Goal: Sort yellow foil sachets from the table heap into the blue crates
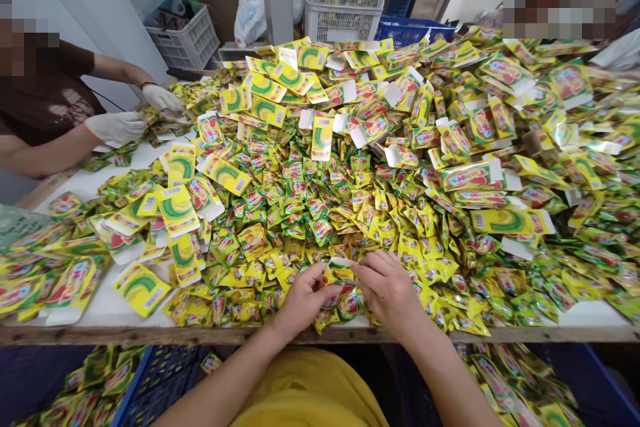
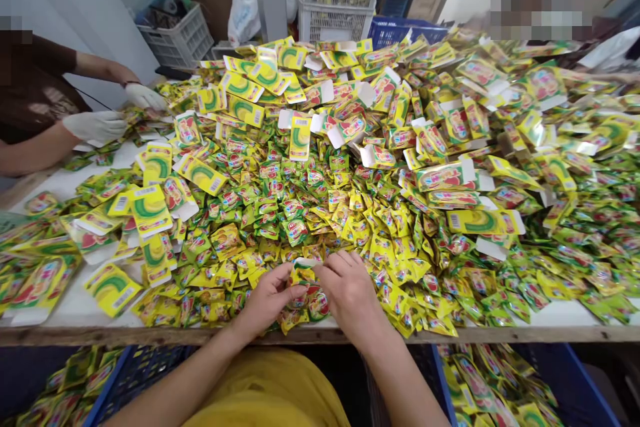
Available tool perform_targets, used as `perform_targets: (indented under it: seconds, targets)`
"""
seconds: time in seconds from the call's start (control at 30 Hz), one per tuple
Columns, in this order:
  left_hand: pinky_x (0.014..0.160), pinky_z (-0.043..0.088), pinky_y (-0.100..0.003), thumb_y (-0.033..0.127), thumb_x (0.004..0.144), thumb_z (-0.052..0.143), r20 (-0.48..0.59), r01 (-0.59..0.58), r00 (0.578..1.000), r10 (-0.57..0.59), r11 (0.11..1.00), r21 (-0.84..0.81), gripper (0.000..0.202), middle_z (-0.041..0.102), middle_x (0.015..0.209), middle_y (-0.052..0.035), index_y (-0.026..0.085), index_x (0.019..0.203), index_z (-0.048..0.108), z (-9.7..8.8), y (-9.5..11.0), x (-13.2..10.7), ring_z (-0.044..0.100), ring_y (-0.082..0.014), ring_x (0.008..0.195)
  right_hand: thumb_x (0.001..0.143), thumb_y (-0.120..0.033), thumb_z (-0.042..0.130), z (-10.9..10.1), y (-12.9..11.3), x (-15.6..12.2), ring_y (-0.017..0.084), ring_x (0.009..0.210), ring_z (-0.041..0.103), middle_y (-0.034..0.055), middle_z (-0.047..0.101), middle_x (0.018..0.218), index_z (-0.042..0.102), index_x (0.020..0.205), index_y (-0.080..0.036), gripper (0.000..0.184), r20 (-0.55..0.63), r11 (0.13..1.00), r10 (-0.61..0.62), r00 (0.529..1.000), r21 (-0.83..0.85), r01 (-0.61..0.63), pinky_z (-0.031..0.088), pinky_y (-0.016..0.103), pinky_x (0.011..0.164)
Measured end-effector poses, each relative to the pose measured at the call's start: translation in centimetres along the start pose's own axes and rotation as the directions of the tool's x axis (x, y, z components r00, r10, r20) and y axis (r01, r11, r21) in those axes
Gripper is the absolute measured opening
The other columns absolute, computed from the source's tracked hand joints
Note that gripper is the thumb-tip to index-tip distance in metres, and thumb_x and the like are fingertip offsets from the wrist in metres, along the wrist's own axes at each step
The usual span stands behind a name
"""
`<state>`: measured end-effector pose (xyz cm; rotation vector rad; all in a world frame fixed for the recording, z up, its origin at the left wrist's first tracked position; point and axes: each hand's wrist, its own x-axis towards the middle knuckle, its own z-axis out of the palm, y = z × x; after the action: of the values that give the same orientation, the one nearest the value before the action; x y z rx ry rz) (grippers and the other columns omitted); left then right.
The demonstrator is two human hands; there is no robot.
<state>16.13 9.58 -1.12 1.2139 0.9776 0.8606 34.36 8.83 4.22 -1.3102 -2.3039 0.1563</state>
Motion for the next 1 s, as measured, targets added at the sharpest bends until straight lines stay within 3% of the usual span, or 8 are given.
perform_targets:
  seconds: [0.13,0.23,0.37,0.5,0.67,0.83,0.93,1.0]
  targets:
    - [0.059,0.031,-0.021,0.030,0.078,0.067,0.024,-0.026,0.999,0.024,0.994,0.104,0.024,0.045,0.066,0.0048,0.017,0.098,0.067,0.1,-0.4,-0.2,0.038,-0.0110,0.063,0.083,-0.003,0.050,-1.3,-0.3,0.7,0.018,0.071,0.047,0.0033,0.055,0.073,0.067,0.088,-0.019,0.024,0.194,0.999,-0.013,0.981,-0.048,0.023,0.032,0.032,0.065]
    - [0.060,0.032,-0.021,0.033,0.078,0.068,0.030,-0.030,0.999,0.026,0.993,0.117,0.029,0.046,0.066,0.0042,0.018,0.101,0.066,0.2,-1.0,-0.4,0.039,-0.0118,0.064,0.082,-0.002,0.051,-1.6,-0.1,0.7,0.017,0.074,0.052,0.0031,0.057,0.077,0.067,0.090,-0.019,0.024,0.277,0.997,0.040,0.960,0.047,-0.055,0.037,0.030,0.067]
    - [0.064,0.037,-0.022,0.039,0.072,0.073,0.021,-0.015,1.000,0.014,0.998,0.066,0.038,0.055,0.072,0.0022,0.018,0.104,0.067,0.1,-1.2,-0.3,0.046,-0.0133,0.068,0.089,-0.016,0.055,-1.1,0.2,0.3,0.017,0.079,0.056,0.0043,0.063,0.086,0.065,0.096,-0.020,0.013,0.150,0.962,0.117,0.982,0.229,-0.149,0.043,0.029,0.071]
    - [0.069,0.041,-0.024,0.040,0.071,0.073,0.018,0.000,1.000,0.000,1.000,-0.002,0.039,0.062,0.079,-0.0004,0.016,0.102,0.068,0.0,-0.9,-0.3,0.052,-0.0150,0.073,0.089,-0.021,0.057,-0.2,-0.1,0.2,0.023,0.100,0.052,0.0085,0.062,0.103,0.069,0.081,-0.021,0.014,-0.018,0.970,0.116,0.993,0.216,-0.109,0.044,0.039,0.083]
    - [0.071,0.044,-0.025,0.036,0.071,0.074,0.035,0.015,0.999,-0.015,1.000,0.005,0.039,0.065,0.086,-0.0026,0.016,0.104,0.067,0.0,-0.7,-0.4,0.055,-0.0171,0.078,0.092,-0.026,0.052,0.2,-1.0,0.3,0.026,0.119,0.043,0.0092,0.058,0.120,0.070,0.089,-0.023,0.019,0.187,0.959,0.086,0.979,0.251,-0.132,0.041,0.047,0.096]
    - [0.073,0.045,-0.026,0.032,0.073,0.071,-0.024,-0.040,0.999,0.042,0.994,0.099,0.032,0.067,0.081,-0.0016,0.016,0.100,0.069,-0.1,-0.6,-0.7,0.057,-0.0187,0.080,0.084,-0.030,0.064,0.7,-2.1,0.8,0.030,0.122,0.041,0.0109,0.059,0.116,0.069,0.086,-0.021,0.009,0.185,0.973,0.102,0.977,0.188,-0.137,0.039,0.054,0.097]
    - [0.074,0.046,-0.026,0.033,0.076,0.068,-0.088,-0.084,0.992,0.093,0.992,0.099,0.026,0.069,0.084,-0.0019,0.016,0.096,0.070,-0.6,0.0,-0.4,0.059,-0.0181,0.079,0.087,-0.023,0.060,1.4,-2.5,1.0,0.027,0.116,0.047,0.0091,0.060,0.116,0.070,0.088,-0.024,0.010,0.028,0.932,0.118,0.993,0.341,-0.120,0.042,0.049,0.094]
    - [0.078,0.047,-0.027,0.032,0.077,0.068,-0.137,-0.134,0.980,0.144,0.988,0.083,0.025,0.070,0.089,-0.0028,0.017,0.096,0.069,-1.4,0.4,0.0,0.060,-0.0187,0.083,0.088,-0.023,0.058,2.3,-2.5,1.2,0.023,0.107,0.054,0.0085,0.061,0.114,0.069,0.097,-0.025,0.015,-0.105,0.813,0.284,0.953,0.553,-0.181,0.047,0.043,0.089]
